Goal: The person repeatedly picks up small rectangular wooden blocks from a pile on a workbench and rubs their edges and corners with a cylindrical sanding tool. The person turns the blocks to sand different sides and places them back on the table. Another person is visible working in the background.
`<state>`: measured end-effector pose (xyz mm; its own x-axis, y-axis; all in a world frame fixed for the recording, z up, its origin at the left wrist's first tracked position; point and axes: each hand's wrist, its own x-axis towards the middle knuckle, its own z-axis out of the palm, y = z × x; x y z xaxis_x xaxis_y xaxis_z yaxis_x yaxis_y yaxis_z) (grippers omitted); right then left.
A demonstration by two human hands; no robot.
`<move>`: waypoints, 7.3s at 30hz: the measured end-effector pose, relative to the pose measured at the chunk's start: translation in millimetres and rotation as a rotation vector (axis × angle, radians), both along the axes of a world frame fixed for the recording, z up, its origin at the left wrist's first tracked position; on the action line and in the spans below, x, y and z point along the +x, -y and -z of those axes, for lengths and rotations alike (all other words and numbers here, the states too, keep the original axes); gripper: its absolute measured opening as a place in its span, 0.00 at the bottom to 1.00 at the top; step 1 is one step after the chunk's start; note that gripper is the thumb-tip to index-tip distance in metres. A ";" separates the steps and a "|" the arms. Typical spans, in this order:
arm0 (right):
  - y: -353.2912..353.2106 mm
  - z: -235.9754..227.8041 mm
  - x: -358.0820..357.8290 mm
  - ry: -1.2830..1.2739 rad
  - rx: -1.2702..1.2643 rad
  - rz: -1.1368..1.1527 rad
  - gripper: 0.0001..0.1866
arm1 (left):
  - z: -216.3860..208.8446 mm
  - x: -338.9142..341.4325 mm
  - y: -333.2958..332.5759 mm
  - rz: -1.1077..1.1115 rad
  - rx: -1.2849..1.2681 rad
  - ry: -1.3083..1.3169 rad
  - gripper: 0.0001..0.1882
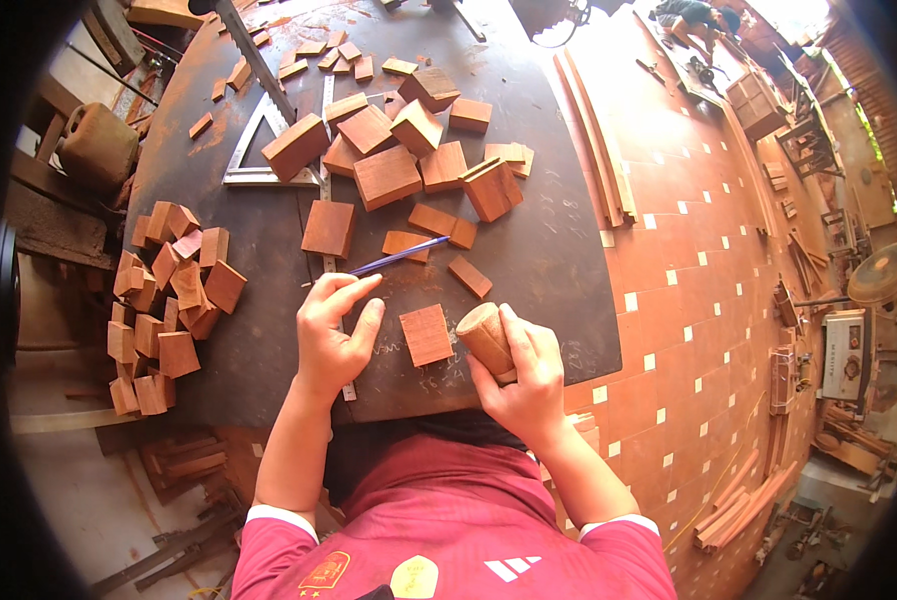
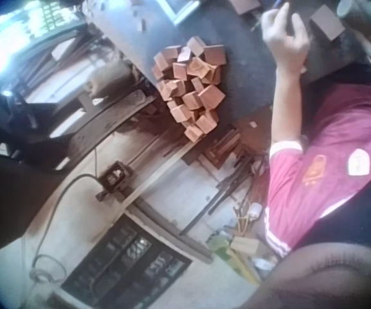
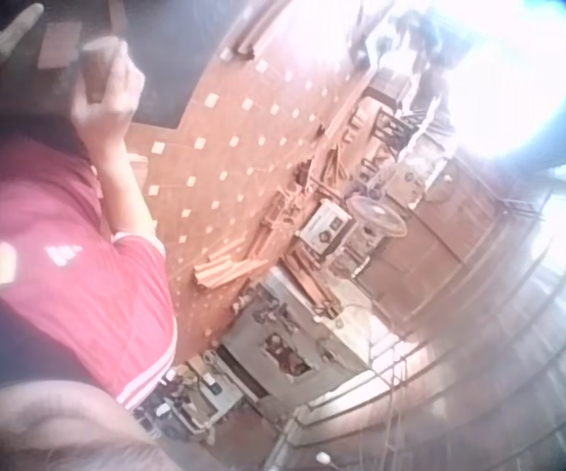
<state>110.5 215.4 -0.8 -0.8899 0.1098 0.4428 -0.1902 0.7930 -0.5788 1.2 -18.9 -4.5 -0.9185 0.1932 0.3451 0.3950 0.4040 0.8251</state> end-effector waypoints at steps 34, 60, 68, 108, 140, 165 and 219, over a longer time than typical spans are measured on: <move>6.1 -21.9 2.8 0.018 -0.098 -0.197 0.41 | 4.7 7.0 -15.7 0.322 -0.192 -0.031 0.45; 2.2 -27.3 16.9 0.057 -0.100 -0.127 0.43 | 1.7 5.3 -1.3 0.336 -0.219 -0.112 0.32; 30.7 -17.5 -1.7 -0.006 -0.088 -0.066 0.45 | 3.9 7.0 -12.4 0.216 -0.191 -0.081 0.28; 40.1 -17.6 1.5 -0.046 -0.070 -0.309 0.41 | 15.2 15.3 -19.2 0.169 -0.163 -0.157 0.26; -2.5 -5.7 -9.5 0.120 0.111 -0.061 0.41 | 0.5 12.3 -12.9 0.434 -0.163 -0.112 0.45; -1.7 -20.1 -11.3 0.197 -0.048 0.068 0.41 | -10.2 10.5 -11.4 0.532 -0.126 -0.101 0.40; 12.7 -15.1 -2.0 0.117 -0.274 -0.114 0.48 | 0.4 12.1 -11.5 0.232 -0.229 -0.135 0.42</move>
<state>108.5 202.6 14.3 -0.9463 0.1077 0.3047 -0.1885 0.5819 -0.7911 13.3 -7.4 -4.9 -0.7903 0.4776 0.3839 0.5970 0.4592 0.6578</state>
